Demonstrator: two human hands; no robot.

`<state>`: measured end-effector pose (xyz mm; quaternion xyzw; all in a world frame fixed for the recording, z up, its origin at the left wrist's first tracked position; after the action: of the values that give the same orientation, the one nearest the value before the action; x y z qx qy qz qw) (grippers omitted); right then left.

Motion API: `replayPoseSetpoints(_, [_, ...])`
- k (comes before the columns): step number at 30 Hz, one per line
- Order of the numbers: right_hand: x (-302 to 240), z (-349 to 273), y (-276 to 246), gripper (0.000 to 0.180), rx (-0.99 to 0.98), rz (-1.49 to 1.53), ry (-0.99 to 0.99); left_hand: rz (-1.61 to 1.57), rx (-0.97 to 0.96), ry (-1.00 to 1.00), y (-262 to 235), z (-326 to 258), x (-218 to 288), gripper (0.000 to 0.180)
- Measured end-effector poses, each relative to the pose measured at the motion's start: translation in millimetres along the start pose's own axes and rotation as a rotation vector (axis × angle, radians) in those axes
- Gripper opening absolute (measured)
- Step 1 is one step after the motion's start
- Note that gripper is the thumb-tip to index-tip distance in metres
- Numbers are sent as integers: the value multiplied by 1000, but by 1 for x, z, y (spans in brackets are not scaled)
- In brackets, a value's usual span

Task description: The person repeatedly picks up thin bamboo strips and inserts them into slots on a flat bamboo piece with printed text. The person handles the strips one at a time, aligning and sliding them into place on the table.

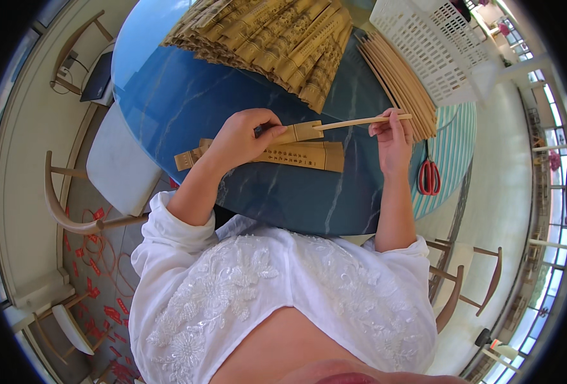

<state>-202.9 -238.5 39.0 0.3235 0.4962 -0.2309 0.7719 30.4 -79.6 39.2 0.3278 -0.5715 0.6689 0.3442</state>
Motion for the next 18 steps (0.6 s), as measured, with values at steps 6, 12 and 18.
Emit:
replayPoseSetpoints(6, [29, -9, 44, 14, -253, -127, 292, 168, 112, 219, 0, -1, 13, 7])
replayPoseSetpoints(12, [11, -2, 14, 13, -136, 107, 134, 223, 191, 244, -6, -2, 15, 7])
replayPoseSetpoints(18, [25, -8, 31, 12, -302, 79, 290, 241, 191, 281, -5, -2, 20, 7])
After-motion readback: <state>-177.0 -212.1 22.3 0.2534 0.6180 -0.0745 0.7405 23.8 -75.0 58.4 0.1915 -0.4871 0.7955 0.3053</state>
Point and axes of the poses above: each hand's wrist, its own z-axis towards the middle knuckle, its own y-axis out of the palm, x = y × z, the point moved 7 cm from there along z, towards the middle knuckle, and after that the axes turned 9 degrees about -x, right-handed, at the moved point
